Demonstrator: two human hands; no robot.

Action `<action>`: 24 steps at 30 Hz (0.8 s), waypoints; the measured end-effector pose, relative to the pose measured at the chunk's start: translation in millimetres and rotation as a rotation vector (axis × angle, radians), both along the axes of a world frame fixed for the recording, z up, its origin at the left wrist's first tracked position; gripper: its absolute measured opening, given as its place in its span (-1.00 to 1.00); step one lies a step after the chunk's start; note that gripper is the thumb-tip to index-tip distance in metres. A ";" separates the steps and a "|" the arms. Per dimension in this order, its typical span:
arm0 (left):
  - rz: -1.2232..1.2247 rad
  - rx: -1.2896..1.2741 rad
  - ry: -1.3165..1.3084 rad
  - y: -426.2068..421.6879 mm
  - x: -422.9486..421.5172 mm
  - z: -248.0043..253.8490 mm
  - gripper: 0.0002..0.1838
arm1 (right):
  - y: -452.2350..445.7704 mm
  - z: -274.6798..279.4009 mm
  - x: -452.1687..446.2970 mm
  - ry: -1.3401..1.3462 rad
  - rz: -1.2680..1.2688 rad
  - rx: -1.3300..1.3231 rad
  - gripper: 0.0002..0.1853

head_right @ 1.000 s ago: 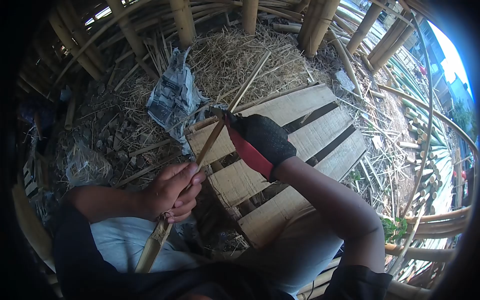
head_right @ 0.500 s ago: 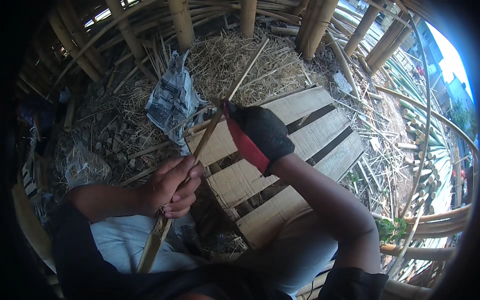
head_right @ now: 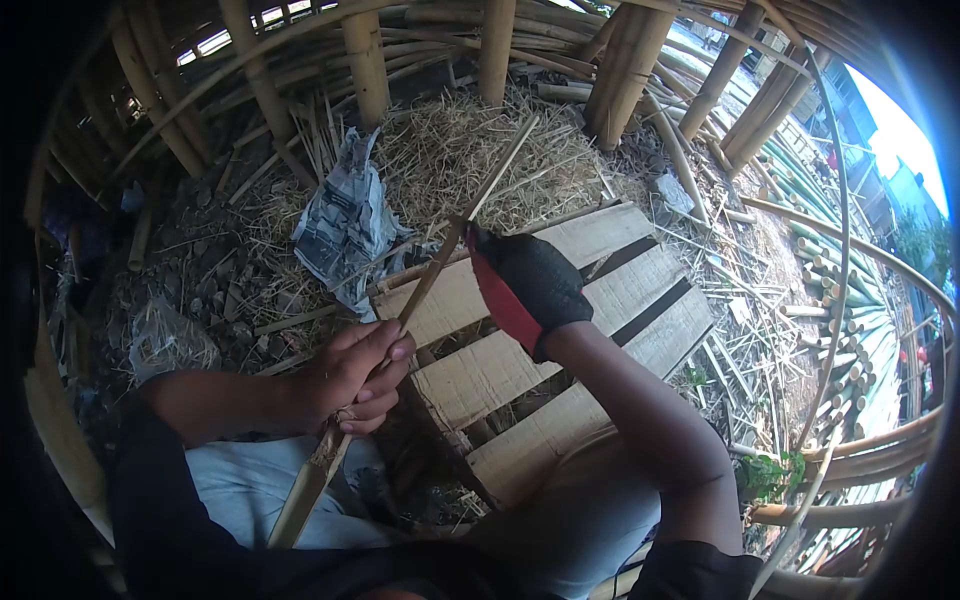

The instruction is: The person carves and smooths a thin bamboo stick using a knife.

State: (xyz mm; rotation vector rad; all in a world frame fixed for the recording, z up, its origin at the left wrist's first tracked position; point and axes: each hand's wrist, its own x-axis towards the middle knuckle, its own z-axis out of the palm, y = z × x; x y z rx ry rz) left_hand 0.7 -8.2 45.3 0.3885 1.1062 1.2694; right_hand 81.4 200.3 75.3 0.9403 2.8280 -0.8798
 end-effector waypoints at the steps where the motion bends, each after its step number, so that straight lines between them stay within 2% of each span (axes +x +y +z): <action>1: -0.010 0.009 0.006 -0.2 0.5 2.5 -0.60 | -9.2 -18.0 5.9 0.209 0.090 0.060 -0.26; 3: -0.028 0.023 0.010 -3.5 4.8 7.0 -0.60 | -16.6 -30.8 9.8 0.277 0.171 0.089 -0.28; 5: -0.021 0.021 0.008 -1.8 -0.5 0.7 -0.60 | 2.7 -8.0 2.8 0.167 0.141 0.082 -0.33; 6: -0.015 0.026 0.013 0.1 -3.5 0.2 -0.60 | 7.1 -8.0 0.0 0.158 0.017 -0.025 -0.37; 9: -0.017 0.015 -0.005 0.5 3.5 7.6 -0.61 | -18.5 -35.3 6.4 0.362 0.248 0.148 -0.37; 10: -0.016 0.008 -0.008 -0.2 2.1 5.6 -0.61 | -16.8 -11.6 6.8 0.131 0.211 0.078 -0.36; 11: -0.016 0.001 -0.014 -1.4 -0.2 1.4 -0.61 | -4.4 -15.3 3.3 0.175 0.185 0.074 -0.34; 13: -0.001 0.000 -0.017 0.0 -3.3 -1.6 -0.62 | 0.9 -3.5 -2.2 0.073 -0.005 0.016 -0.31; 15: 0.011 0.012 -0.020 4.4 -5.5 -1.6 -0.62 | -6.7 -17.8 -2.0 0.209 0.097 0.071 -0.29; 16: 0.016 0.010 -0.018 5.0 -5.9 -1.9 -0.62 | -11.7 -16.0 -0.4 0.169 0.133 0.046 -0.31; 19: 0.011 0.004 -0.005 4.2 -7.7 -2.8 -0.63 | -8.4 -32.7 -4.2 0.282 0.284 0.014 -0.32; 20: -0.002 0.005 0.001 3.7 -8.0 -3.1 -0.63 | -8.6 -43.1 -8.3 0.375 0.394 0.213 -0.35; 23: -0.024 -0.009 0.050 3.2 -6.3 -6.2 -0.64 | -23.8 -15.7 -11.2 0.015 0.202 0.094 -0.40; 24: -0.030 -0.018 0.071 2.6 -5.1 -7.3 -0.64 | -29.2 -12.6 -6.0 0.089 0.252 0.124 -0.41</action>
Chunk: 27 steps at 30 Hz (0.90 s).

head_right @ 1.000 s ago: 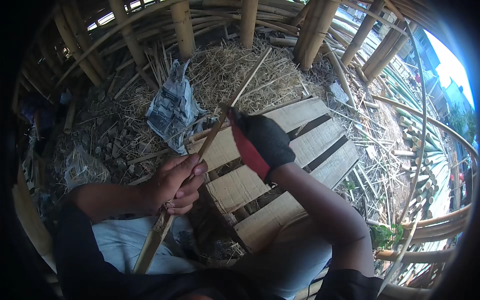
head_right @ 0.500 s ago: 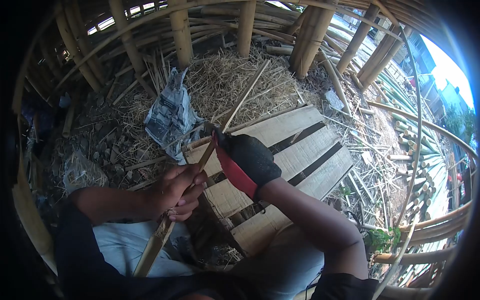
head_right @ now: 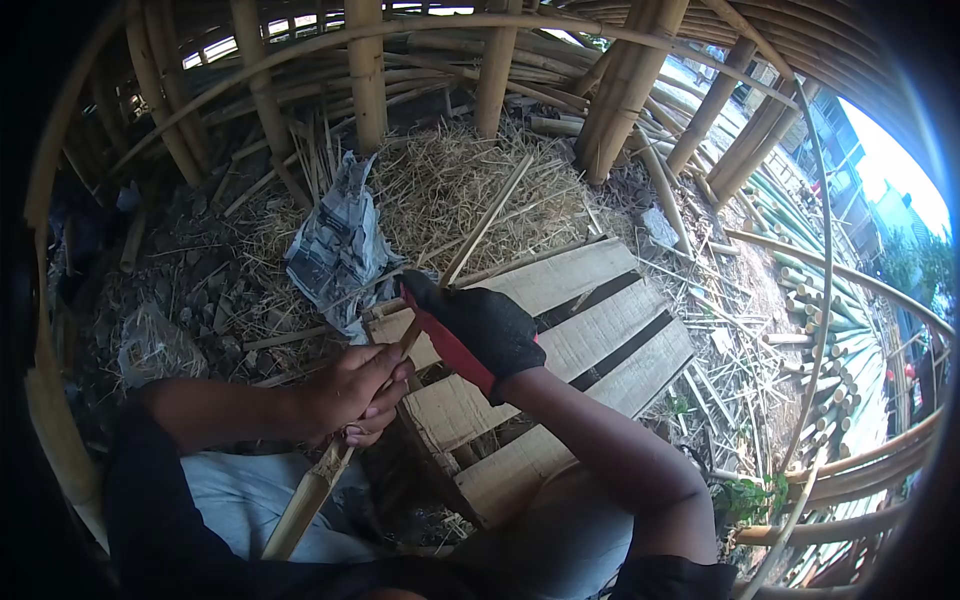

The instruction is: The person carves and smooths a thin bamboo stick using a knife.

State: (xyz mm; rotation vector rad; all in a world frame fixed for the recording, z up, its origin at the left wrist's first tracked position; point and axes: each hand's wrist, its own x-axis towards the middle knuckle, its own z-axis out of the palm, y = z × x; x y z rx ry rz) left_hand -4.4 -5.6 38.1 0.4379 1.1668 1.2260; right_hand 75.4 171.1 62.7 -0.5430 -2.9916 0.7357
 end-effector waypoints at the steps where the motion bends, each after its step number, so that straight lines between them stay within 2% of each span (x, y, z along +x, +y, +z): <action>1: -0.003 0.002 -0.012 -1.5 0.6 0.1 -0.65 | 0.6 -2.2 1.2 0.000 0.019 -0.125 -0.40; 3: -0.015 0.005 -0.035 -3.7 1.2 2.3 -0.65 | 7.4 -8.1 2.6 0.000 0.053 -0.378 -0.38; 6: -0.022 0.043 -0.055 -4.5 0.9 3.2 -0.65 | 16.3 -9.4 -0.7 -0.206 -0.074 -0.683 -0.40; 8: 0.071 -0.025 0.014 -0.2 -2.6 -1.8 -0.64 | 17.4 -30.5 10.0 0.083 0.318 -0.488 -0.43; 10: 0.141 -0.104 0.072 5.5 -12.3 -13.5 -0.64 | 3.1 -5.7 15.8 -0.126 0.193 -0.797 -0.49; 12: 0.125 -0.071 0.010 4.3 -18.6 -25.7 -0.64 | 4.0 -17.9 21.2 0.108 0.126 -1.058 -0.50; 14: 0.100 -0.058 -0.041 3.1 -19.8 -32.7 -0.64 | 26.5 -14.7 17.1 -0.024 -0.073 -1.392 -0.52; 15: 0.083 -0.061 -0.059 2.8 -19.1 -32.3 -0.64 | 32.2 -16.1 13.8 0.086 -0.252 -1.151 -0.52; 17: 0.065 -0.050 -0.077 3.0 -18.1 -29.8 -0.64 | 52.4 -18.9 5.2 0.143 -0.179 -0.740 -0.59; 20: 0.057 -0.015 -0.103 3.5 -16.7 -26.0 -0.65 | 56.1 -36.6 -3.1 0.313 -0.136 -0.652 -0.77; 22: 0.048 0.002 -0.150 3.3 -17.6 -25.2 -0.66 | 53.8 -44.2 -3.3 0.460 0.081 -0.233 -0.84; 24: 0.050 0.044 -0.180 2.5 -16.6 -23.3 -0.66 | 55.8 -49.9 -6.3 0.575 0.326 0.185 -0.62; 27: 0.035 0.076 -0.208 -1.4 -20.3 -28.4 -0.63 | 48.3 -49.7 2.7 0.610 0.355 0.306 -0.62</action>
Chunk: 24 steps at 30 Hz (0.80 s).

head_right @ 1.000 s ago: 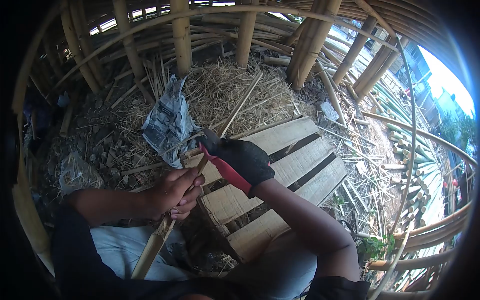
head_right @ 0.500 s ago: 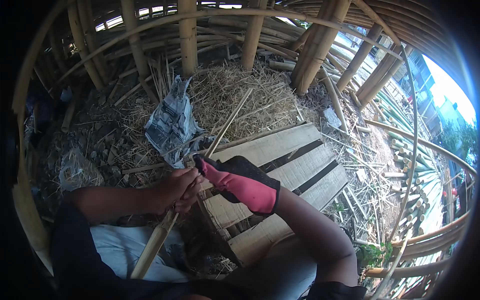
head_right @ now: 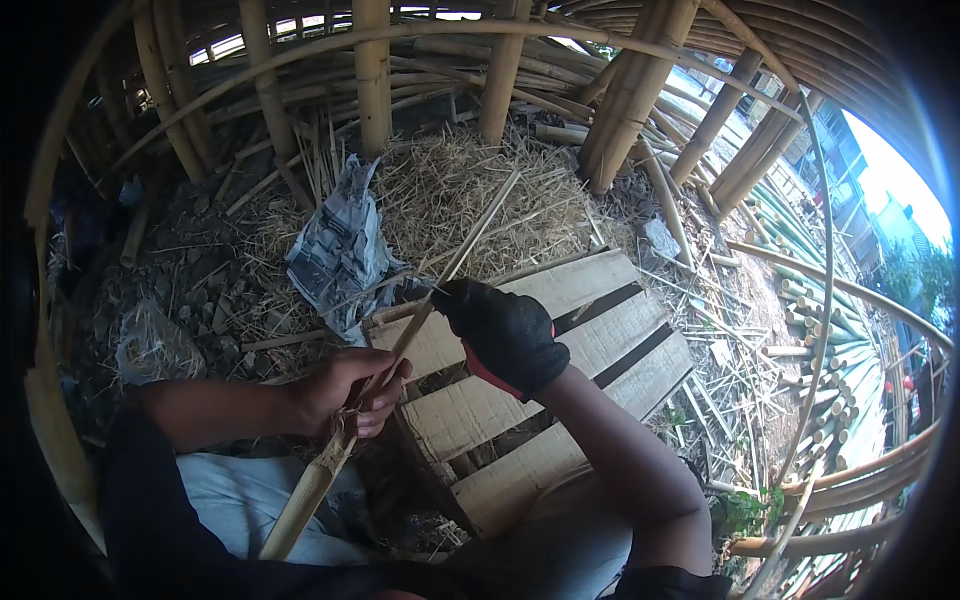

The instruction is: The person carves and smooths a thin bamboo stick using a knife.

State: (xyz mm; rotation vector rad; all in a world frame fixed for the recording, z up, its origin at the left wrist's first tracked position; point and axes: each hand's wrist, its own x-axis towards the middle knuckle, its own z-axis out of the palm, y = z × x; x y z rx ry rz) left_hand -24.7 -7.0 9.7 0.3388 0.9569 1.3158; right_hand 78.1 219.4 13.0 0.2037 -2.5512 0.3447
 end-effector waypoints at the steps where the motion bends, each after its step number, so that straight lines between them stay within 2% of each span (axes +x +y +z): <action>1: -0.006 0.009 -0.003 -1.3 -1.5 -0.9 -0.62 | -4.9 6.5 3.8 -0.080 -0.063 0.142 -0.67; 4: 0.007 0.051 0.160 -5.3 6.6 5.1 -0.60 | -20.5 10.7 9.9 -0.123 -0.057 0.147 -0.71; 7: -0.105 0.143 0.077 -12.7 1.4 -2.9 -0.58 | -31.1 10.7 10.1 -0.149 -0.060 0.259 -0.76; 14: 0.010 0.048 0.111 -14.6 3.5 -9.9 -0.58 | -52.5 -16.7 -0.4 -0.010 -0.111 0.313 -0.92; 20: 0.045 0.075 0.025 -12.2 -0.6 -1.5 -0.59 | -53.6 -28.4 -18.9 0.050 -0.181 0.266 -0.95; 24: 0.049 0.118 0.019 -9.1 -5.4 1.7 -0.59 | -48.6 -34.1 -39.9 0.144 -0.342 0.413 -0.92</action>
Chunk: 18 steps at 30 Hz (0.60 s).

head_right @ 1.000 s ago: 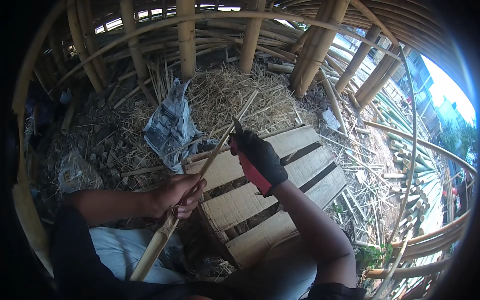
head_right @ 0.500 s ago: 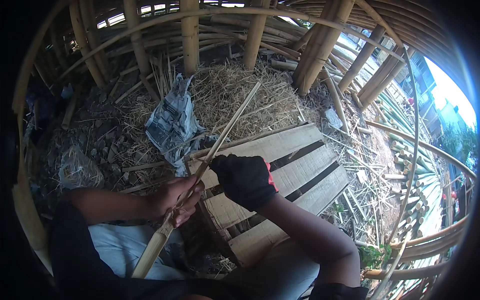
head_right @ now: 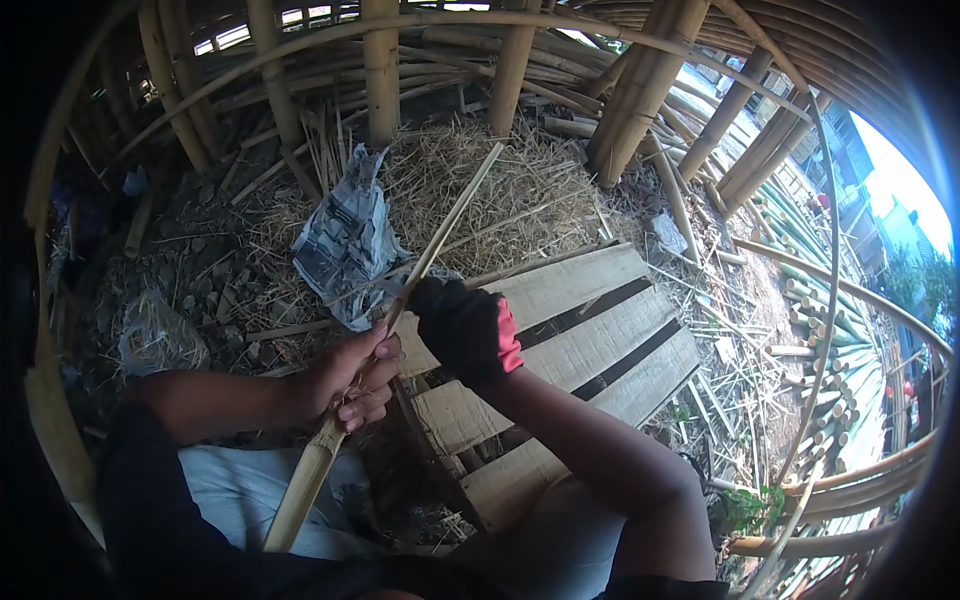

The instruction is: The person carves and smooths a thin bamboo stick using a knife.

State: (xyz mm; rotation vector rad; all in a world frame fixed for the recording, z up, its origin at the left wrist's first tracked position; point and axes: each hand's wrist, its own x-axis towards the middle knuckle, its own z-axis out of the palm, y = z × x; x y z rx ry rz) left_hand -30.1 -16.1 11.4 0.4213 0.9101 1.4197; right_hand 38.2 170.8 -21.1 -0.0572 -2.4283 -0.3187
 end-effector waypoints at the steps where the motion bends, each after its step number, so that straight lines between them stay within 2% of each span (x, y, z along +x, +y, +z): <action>1: 0.004 0.001 0.002 1.2 0.2 1.7 -0.59 | 3.4 1.7 -2.7 0.015 0.010 0.009 -0.91; 6: 0.020 0.003 0.020 8.2 -0.3 12.3 -0.60 | 18.2 7.5 -8.9 0.053 0.082 -0.038 -0.91; 9: 0.024 0.043 0.030 11.8 -3.2 11.4 -0.59 | 20.3 14.0 -8.8 -0.007 0.068 -0.190 -0.93; 12: -0.083 0.002 0.039 3.7 17.3 4.1 -0.58 | 49.1 11.0 -16.4 0.134 -0.203 -0.292 -0.94; 13: -0.140 -0.032 0.040 -3.5 34.3 -0.2 -0.58 | 96.8 9.2 -15.2 0.131 -0.303 -0.296 -0.90; 14: -0.242 -0.056 -0.034 -13.1 54.2 4.8 -0.57 | 139.8 15.4 -8.4 0.089 -0.563 -0.282 -0.87; 15: -0.232 -0.035 -0.045 -10.1 53.8 9.3 -0.57 | 179.3 10.5 6.3 -0.001 -0.712 -0.204 -0.85; 17: -0.180 0.006 -0.044 -3.0 42.6 18.1 -0.57 | 225.1 -21.2 35.7 -0.145 -0.882 -0.205 -0.84; 18: -0.141 0.025 -0.029 2.2 32.9 23.6 -0.57 | 220.3 -19.4 44.6 -0.222 -0.878 -0.164 -0.85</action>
